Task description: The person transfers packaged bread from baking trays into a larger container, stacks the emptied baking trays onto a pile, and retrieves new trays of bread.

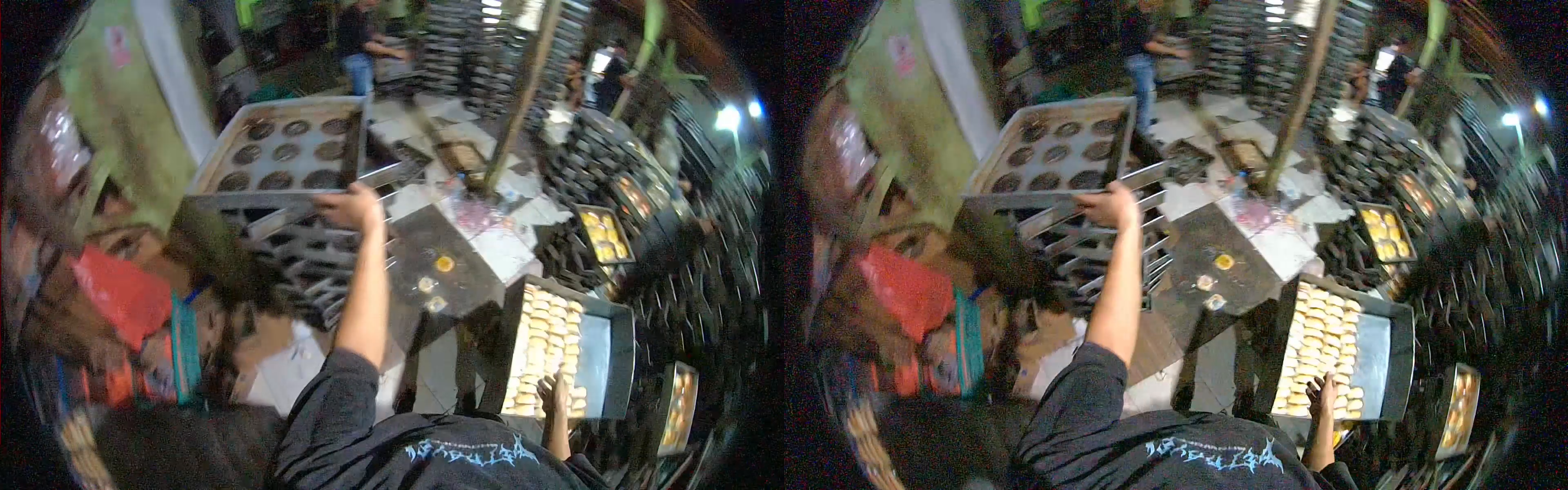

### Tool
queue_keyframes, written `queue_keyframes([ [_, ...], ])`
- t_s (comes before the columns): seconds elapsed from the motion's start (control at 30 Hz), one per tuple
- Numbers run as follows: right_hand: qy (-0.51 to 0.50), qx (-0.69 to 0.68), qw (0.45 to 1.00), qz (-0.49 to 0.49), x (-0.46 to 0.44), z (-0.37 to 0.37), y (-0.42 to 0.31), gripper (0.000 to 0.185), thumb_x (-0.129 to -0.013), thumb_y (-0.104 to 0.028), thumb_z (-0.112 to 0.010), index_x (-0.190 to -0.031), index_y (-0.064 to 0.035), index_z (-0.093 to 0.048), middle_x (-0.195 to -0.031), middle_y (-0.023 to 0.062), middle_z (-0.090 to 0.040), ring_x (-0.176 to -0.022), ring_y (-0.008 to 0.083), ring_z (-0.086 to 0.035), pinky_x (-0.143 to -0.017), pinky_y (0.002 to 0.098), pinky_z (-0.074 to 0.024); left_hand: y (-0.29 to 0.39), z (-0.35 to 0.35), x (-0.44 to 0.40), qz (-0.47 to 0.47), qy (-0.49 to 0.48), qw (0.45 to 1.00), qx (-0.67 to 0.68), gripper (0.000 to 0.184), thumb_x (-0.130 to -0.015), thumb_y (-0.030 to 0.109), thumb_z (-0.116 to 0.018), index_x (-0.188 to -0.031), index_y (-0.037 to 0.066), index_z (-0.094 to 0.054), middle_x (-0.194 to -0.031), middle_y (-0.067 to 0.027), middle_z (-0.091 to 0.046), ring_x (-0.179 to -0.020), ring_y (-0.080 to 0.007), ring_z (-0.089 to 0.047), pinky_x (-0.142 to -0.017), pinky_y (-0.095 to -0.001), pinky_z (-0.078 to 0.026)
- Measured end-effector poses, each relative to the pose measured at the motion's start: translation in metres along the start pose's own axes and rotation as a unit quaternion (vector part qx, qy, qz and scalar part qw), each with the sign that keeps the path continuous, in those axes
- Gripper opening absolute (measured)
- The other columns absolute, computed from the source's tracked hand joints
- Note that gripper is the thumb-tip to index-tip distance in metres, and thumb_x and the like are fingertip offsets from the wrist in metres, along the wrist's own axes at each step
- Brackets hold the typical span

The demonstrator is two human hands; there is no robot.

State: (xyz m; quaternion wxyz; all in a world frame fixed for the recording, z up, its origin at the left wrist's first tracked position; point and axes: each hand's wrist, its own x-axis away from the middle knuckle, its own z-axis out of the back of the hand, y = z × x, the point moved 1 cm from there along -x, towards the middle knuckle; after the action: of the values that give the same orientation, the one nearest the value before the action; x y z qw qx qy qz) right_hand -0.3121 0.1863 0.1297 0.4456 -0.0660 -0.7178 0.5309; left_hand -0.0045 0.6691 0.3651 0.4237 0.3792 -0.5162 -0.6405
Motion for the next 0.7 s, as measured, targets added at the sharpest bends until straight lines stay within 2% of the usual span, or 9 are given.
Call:
queue_keyframes([
  [0.07,0.052,0.003,0.999,-0.011,-0.018,0.073,0.021,0.061,-0.081,-0.046,-0.050,-0.124,-0.0088,-0.028,-0.111,0.0170,-0.049,-0.079,0.0295,-0.057,-0.056,0.0364,-0.0466,-0.025,-0.018,-0.016,-0.024,-0.016,0.998,-0.052,0.078,-0.080,0.026,-0.052,-0.133,-0.001,-0.002,-0.132,-0.0349,-0.007,-0.122,-0.0455,-0.019,-0.100,-0.0508,-0.020],
  [0.13,0.161,0.054,0.985,-0.010,-0.091,0.195,0.079,0.053,-0.080,-0.046,-0.051,-0.106,0.0002,-0.048,-0.091,0.0115,-0.056,-0.072,0.0244,-0.057,-0.054,0.0351,-0.0465,-0.029,-0.019,-0.025,-0.020,-0.003,0.997,-0.078,0.079,-0.080,0.028,-0.051,-0.133,0.000,-0.001,-0.134,-0.0298,-0.011,-0.123,-0.0436,-0.020,-0.100,-0.0501,-0.021],
  [0.3,0.178,-0.234,0.956,0.019,0.025,0.243,0.038,0.046,-0.081,-0.046,-0.048,-0.088,-0.0009,-0.055,-0.059,0.0098,-0.050,-0.047,0.0201,-0.047,-0.041,0.0333,-0.0393,-0.065,-0.033,-0.066,-0.074,-0.040,0.994,0.065,0.062,-0.081,0.024,-0.043,-0.133,0.003,-0.015,-0.126,-0.0254,-0.033,-0.112,-0.0369,-0.040,-0.093,-0.0488,-0.034],
  [0.33,0.240,-0.214,0.943,0.080,-0.030,0.330,0.096,0.049,-0.079,-0.047,-0.049,-0.095,-0.0007,-0.054,-0.068,0.0113,-0.053,-0.054,0.0238,-0.051,-0.047,0.0356,-0.0432,-0.063,-0.040,-0.068,-0.128,-0.049,0.989,0.064,0.061,-0.081,0.024,-0.044,-0.131,0.003,-0.017,-0.125,-0.0250,-0.034,-0.111,-0.0363,-0.041,-0.092,-0.0480,-0.034],
  [0.4,0.424,-0.221,0.878,-0.023,-0.056,0.412,0.097,0.050,-0.077,-0.047,-0.054,-0.104,-0.0047,-0.052,-0.086,0.0102,-0.056,-0.070,0.0292,-0.054,-0.063,0.0383,-0.0468,-0.052,-0.043,-0.020,-0.232,-0.083,0.967,0.067,0.057,-0.081,0.023,-0.045,-0.129,0.002,-0.020,-0.123,-0.0243,-0.036,-0.109,-0.0351,-0.042,-0.090,-0.0465,-0.036],
  [0.5,0.487,-0.337,0.802,0.074,-0.026,0.479,0.008,0.063,-0.074,-0.053,-0.056,-0.099,0.0044,-0.047,-0.083,0.0095,-0.056,-0.060,0.0169,-0.049,-0.048,0.0324,-0.0416,-0.069,-0.038,0.097,-0.342,-0.168,0.922,0.071,0.052,-0.081,0.023,-0.046,-0.124,0.001,-0.026,-0.119,-0.0232,-0.040,-0.107,-0.0333,-0.044,-0.087,-0.0443,-0.038],
  [0.53,0.536,-0.259,0.802,0.046,-0.045,0.538,0.000,0.070,-0.074,-0.055,-0.055,-0.105,0.0071,-0.044,-0.092,0.0126,-0.057,-0.072,0.0222,-0.054,-0.058,0.0353,-0.0448,-0.085,-0.030,0.142,-0.355,-0.202,0.911,0.061,0.051,-0.081,0.023,-0.046,-0.123,0.001,-0.027,-0.118,-0.0228,-0.041,-0.106,-0.0327,-0.045,-0.086,-0.0435,-0.038],
  [0.6,0.692,-0.128,0.711,-0.007,-0.049,0.585,-0.062,0.078,-0.074,-0.057,-0.053,-0.112,0.0099,-0.040,-0.109,0.0182,-0.051,-0.095,0.0280,-0.053,-0.076,0.0385,-0.0431,-0.126,-0.014,0.228,-0.329,-0.288,0.899,0.025,0.048,-0.081,0.022,-0.047,-0.120,0.000,-0.031,-0.115,-0.0221,-0.043,-0.104,-0.0315,-0.047,-0.084,-0.0420,-0.039],
  [0.7,0.608,-0.219,0.757,0.092,-0.091,0.674,-0.091,0.087,-0.070,-0.059,-0.055,-0.121,0.0088,-0.033,-0.122,0.0216,-0.042,-0.111,0.0308,-0.043,-0.090,0.0381,-0.0358,-0.196,0.032,0.325,-0.207,-0.410,0.885,-0.072,0.043,-0.081,0.022,-0.048,-0.116,-0.001,-0.036,-0.112,-0.0210,-0.046,-0.102,-0.0297,-0.049,-0.081,-0.0398,-0.041],
])
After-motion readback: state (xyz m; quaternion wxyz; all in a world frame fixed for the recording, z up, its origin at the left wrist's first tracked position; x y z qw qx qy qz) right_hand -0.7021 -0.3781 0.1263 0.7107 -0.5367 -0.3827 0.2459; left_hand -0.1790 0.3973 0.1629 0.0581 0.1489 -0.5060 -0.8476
